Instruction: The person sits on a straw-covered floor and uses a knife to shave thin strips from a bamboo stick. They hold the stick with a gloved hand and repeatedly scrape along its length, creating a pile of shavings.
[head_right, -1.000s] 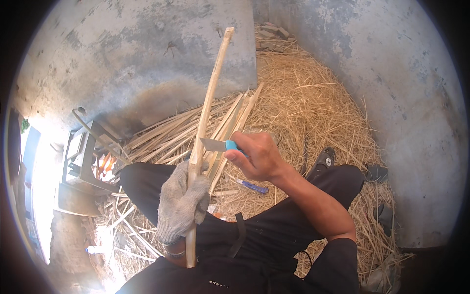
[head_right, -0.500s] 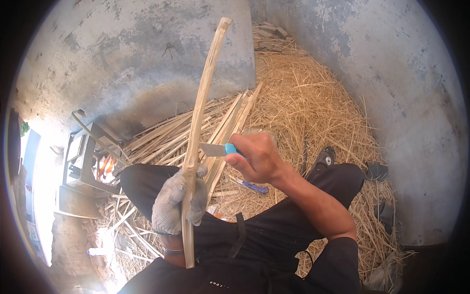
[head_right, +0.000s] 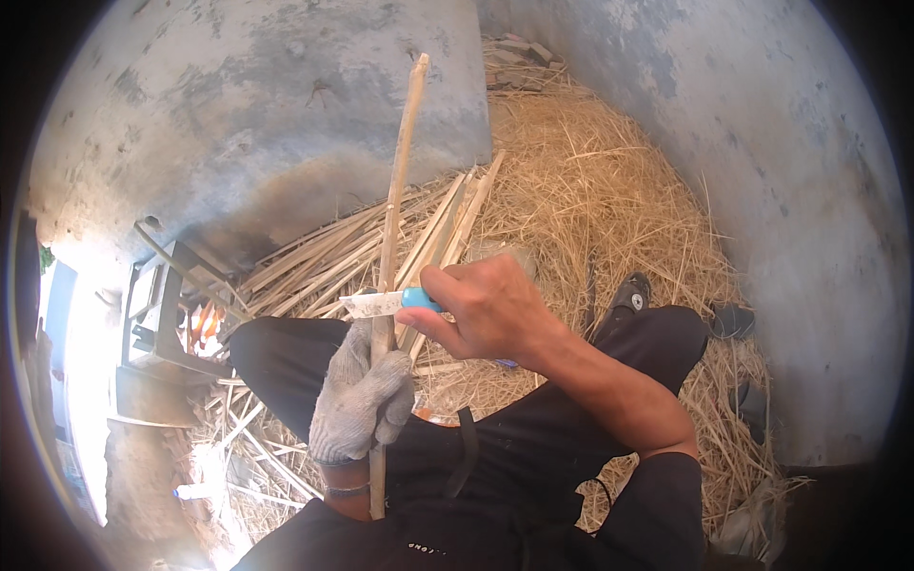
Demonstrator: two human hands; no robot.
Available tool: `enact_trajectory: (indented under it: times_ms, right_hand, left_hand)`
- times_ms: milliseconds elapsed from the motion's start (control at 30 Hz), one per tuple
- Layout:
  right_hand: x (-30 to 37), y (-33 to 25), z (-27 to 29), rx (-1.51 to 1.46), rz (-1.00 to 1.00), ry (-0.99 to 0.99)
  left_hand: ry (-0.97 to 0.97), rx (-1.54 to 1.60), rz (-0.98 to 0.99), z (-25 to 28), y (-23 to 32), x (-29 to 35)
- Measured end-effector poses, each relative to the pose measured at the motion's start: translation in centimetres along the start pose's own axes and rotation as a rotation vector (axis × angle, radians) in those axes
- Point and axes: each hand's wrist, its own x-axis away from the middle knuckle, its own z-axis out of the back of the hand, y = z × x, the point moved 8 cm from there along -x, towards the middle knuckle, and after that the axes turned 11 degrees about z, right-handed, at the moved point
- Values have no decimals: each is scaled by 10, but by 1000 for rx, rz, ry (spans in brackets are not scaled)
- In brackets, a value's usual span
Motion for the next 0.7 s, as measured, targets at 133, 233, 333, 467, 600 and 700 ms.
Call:
enact_trajectory:
  times_ms: [133,233,333,467,600,700]
  right_hand:
    - [2,3,-1,44,45,39]
    - [-1,20,2,174,41,73]
    - [0,127,81,433,-330,434]
    - [24,125,95,135,-269,424]
    - [11,41,53,-141,-30,95]
    - [11,6,29,-91,124,-9]
  left_hand:
    - [105,-107,16,1,-4,0]
    - [69,-107,59,-8,-10,-3]
    - [-120,-196,152,-29,-48,-1]
    - [-64,-94,126,-25,-37,-3]
    - [2,-122,79,-19,-13,3]
    - [-32,-72,53,-20,-14,8]
